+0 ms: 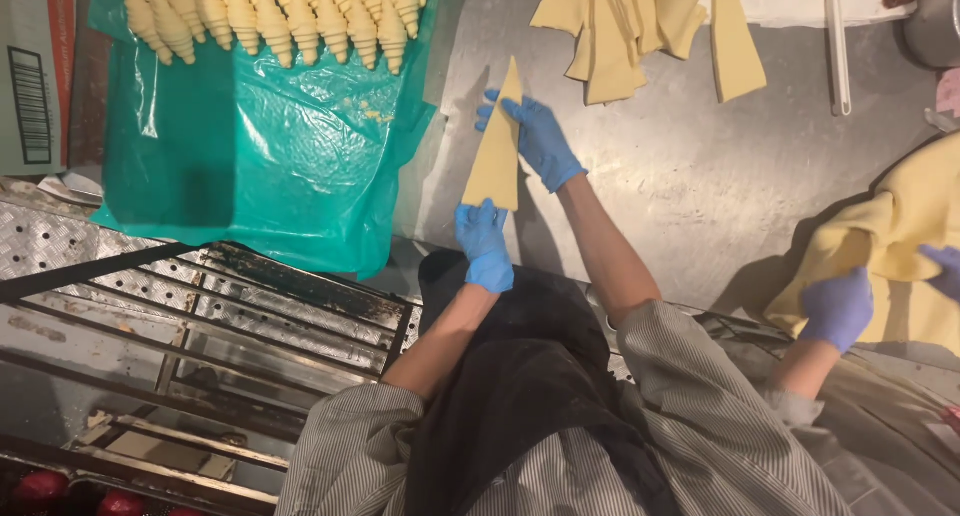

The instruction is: Rolling triangles of dough into croissant shapes and placing them on a tray.

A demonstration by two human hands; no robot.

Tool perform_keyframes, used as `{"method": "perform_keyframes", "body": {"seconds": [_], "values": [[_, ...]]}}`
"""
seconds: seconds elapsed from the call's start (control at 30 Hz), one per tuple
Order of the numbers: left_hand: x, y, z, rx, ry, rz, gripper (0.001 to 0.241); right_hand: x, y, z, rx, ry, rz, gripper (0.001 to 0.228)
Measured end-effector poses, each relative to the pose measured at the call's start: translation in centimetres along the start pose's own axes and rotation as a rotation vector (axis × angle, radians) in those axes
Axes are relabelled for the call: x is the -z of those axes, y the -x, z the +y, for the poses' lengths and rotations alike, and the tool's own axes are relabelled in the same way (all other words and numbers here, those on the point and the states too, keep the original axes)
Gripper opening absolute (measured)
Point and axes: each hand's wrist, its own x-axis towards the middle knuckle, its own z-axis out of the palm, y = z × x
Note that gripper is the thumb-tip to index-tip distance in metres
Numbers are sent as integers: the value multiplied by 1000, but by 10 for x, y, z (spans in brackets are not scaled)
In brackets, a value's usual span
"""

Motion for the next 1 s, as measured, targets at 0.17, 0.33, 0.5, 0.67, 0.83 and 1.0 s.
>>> {"method": "perform_keyframes", "body": {"seconds": [0.17,0.33,0.5,0.67,0.83,1.0], "values": [[115,6,-59,48,-138,4,20,9,7,54,-219,24,104,35],[73,69,52,-190,-937,-393,46,6,7,62,-112,79,128,31],[37,38,62,-870,-1871,-951,98,-11,14,55,-108,100,190,30],[40,21,41,-743,-2159,-901,124,-15,13,49,-81,98,238,29],[51,16,34,-766,-2130,-901,131,-14,-11,37,-20,102,284,28],[55,17,34,-786,-2036,-869,129,-6,-52,21,56,121,282,29]]}}
